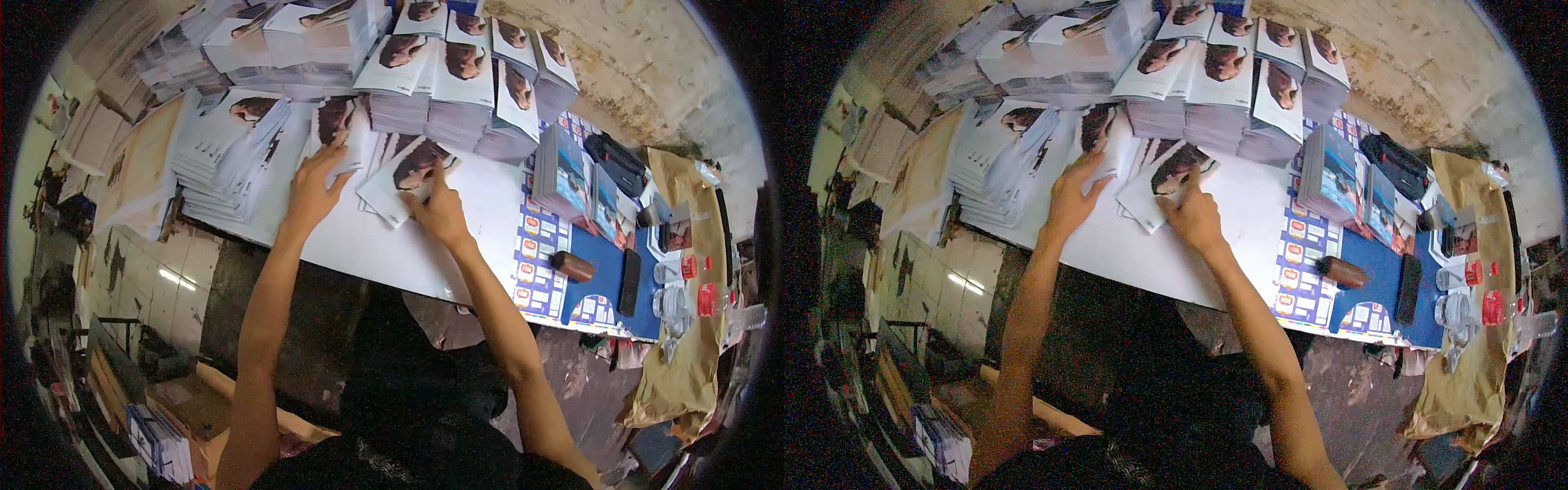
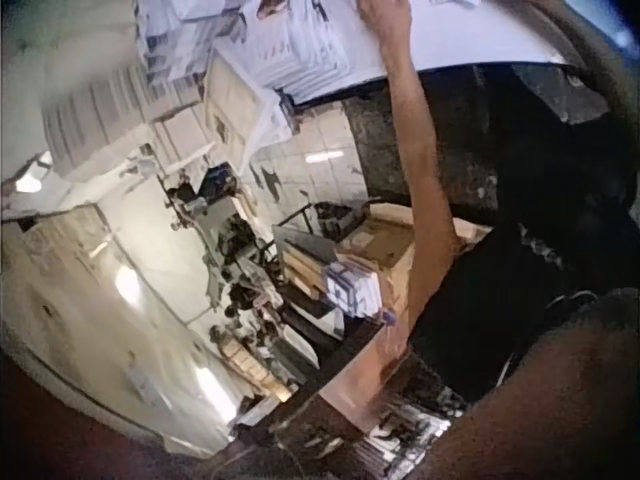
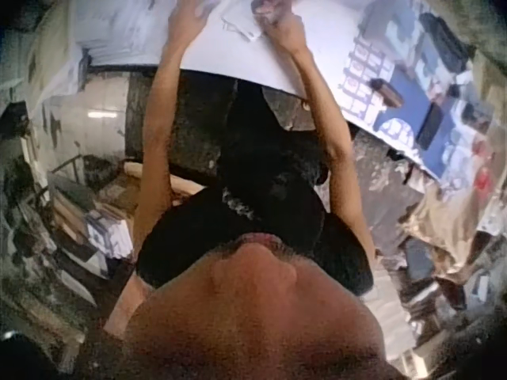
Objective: The person sorts pamphlets on a table by picking up an item from one stack, checking it, and placing it onto another stack.
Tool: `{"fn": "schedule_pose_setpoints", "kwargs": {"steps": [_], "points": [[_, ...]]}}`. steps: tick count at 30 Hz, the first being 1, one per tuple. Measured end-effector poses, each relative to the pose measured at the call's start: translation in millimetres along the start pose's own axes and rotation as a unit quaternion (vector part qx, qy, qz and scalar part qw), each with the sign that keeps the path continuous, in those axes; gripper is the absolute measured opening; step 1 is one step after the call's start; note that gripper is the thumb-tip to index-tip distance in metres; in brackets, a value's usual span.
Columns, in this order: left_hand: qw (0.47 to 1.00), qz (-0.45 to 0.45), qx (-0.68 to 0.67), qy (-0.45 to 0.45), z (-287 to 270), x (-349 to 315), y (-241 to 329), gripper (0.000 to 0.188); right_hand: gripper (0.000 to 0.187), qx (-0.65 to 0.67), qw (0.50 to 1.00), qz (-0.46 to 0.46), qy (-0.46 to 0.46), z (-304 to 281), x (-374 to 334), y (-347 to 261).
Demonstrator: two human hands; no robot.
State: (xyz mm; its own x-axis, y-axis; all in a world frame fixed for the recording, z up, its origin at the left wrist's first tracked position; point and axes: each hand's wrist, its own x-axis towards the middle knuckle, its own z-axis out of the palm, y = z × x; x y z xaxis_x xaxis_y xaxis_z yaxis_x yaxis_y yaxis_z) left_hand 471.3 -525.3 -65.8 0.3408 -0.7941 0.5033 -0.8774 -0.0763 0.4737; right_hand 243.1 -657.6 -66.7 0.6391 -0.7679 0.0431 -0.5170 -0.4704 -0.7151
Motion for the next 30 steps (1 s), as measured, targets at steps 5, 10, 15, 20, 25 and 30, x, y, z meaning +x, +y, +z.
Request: {"fn": "schedule_pose_setpoints", "kwargs": {"steps": [5, 10, 15, 20, 25, 30], "points": [[1.0, -0.01, -0.028, -0.002, -6.4, -1.0, 22.2, 0.049, 0.084, -0.099, 0.992, -0.06, -0.049, -10.6, 6.1, 0.7], [0.997, -0.067, -0.037, -0.032, -7.8, -0.5, 17.2, 0.052, 0.086, -0.069, 0.998, -0.015, -0.003, -28.0, -11.2, 3.4], [0.998, 0.01, 0.045, -0.036, -13.8, 2.7, -1.0, 0.064, 0.078, 0.072, 0.996, -0.034, 0.051, -47.7, -62.5, 32.2], [0.99, -0.005, 0.002, 0.138, 5.4, 3.1, 17.3, 0.054, 0.061, 0.168, 0.974, -0.03, 0.152, -29.2, -76.2, 54.1], [0.973, -0.208, -0.02, 0.095, 57.1, -46.0, 13.4, 0.058, 0.086, 0.071, 0.982, -0.062, 0.166, 35.5, -10.9, 20.2], [0.95, -0.251, -0.169, 0.083, 74.1, -55.9, 37.7, 0.065, 0.086, 0.197, 0.98, 0.022, -0.001, 5.8, -16.6, -10.6]]}}
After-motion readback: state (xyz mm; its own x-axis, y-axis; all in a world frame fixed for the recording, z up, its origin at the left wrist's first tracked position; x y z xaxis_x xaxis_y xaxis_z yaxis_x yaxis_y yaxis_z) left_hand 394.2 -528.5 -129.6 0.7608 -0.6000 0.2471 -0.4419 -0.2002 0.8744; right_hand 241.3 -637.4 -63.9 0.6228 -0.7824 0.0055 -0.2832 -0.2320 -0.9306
